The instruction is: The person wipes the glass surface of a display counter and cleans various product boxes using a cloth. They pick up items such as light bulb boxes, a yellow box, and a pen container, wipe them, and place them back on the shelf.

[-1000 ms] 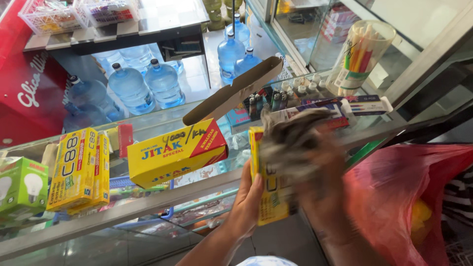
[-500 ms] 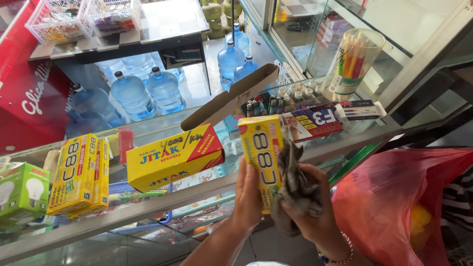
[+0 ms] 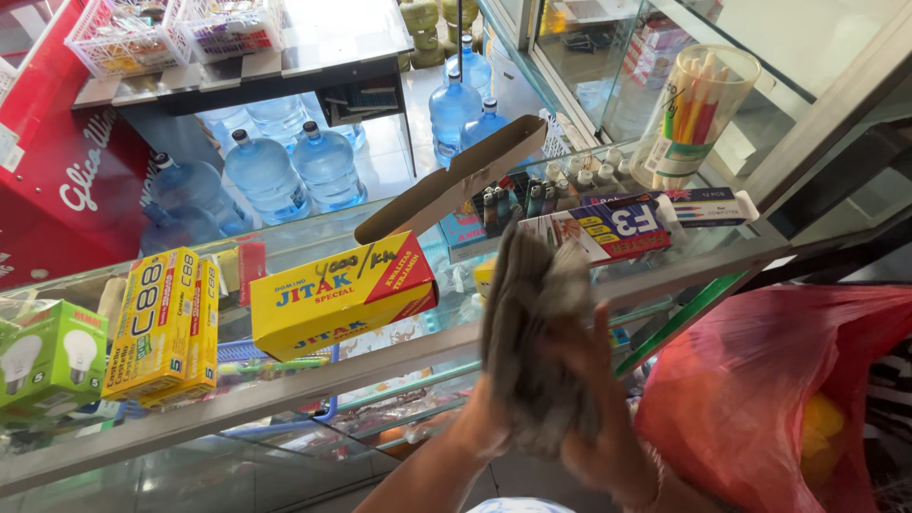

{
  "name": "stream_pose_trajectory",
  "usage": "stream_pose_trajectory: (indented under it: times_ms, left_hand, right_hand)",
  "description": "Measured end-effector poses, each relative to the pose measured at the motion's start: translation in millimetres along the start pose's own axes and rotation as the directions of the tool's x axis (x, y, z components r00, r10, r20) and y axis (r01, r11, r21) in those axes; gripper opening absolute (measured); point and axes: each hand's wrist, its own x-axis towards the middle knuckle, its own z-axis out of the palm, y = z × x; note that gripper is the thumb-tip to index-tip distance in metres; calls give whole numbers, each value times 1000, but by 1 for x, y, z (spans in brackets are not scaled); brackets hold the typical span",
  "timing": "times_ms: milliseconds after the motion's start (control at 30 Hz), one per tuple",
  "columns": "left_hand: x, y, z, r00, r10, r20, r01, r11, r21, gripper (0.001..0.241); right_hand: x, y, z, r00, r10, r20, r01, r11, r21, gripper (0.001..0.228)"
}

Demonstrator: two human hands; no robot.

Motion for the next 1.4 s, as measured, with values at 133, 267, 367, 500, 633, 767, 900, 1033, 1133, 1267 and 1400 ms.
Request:
stream_pose_trajectory:
  times_ms: [133,267,367,500,633,767,900,1033,1133,1267,1400]
  left_hand:
    - [-25,-16,-8,690,-712,134,604,463,-649,66]
    - [-42,-25,-34,762,-608,222,598,529,-602,62]
    - [-56,-26,-31,751,-626,211,559,433,-707,63]
    - [-45,-23,-19,726,-669,157,561,446,-698,68]
    - [-22,-9,-29,825,-565,-16,402,607,-686,70]
    - [-11,4,-32,847,-490,-207,218,674,-705,73]
    - [-22,3,-22,866,-500,-10,299,533,-791,74]
    - [-32,-2,-22,851,-515,100,342,399,-851,76]
    - [-29,8,-29,903,-428,-36,276,642,-715,78]
    - [-17,30,-28,929,-294,-224,131,828,-545,77]
    - [-6,50,-35,922,-65,-381,-85,927,-365,75]
  right_hand:
    - [11,3,2,995,95,-39,-92,993,73,55]
    - [19,-1,5,999,-49,-2,49,999,-17,64]
    - [23,-2,5,987,130,-93,-115,981,156,58]
    - [19,8,7,992,6,-130,-6,1000,3,55]
    - [-26,11,22,992,-103,77,111,989,-100,62]
    - [-49,19,28,987,-107,123,115,991,-63,61]
    - [-38,22,21,997,72,38,-75,995,68,54]
    - [-33,13,22,996,-92,17,93,996,-7,60]
    - [-41,8,32,986,-152,64,152,988,19,62]
    - [-39,21,30,975,-215,48,217,976,-36,47]
    - [15,35,12,952,227,-208,-172,952,255,43]
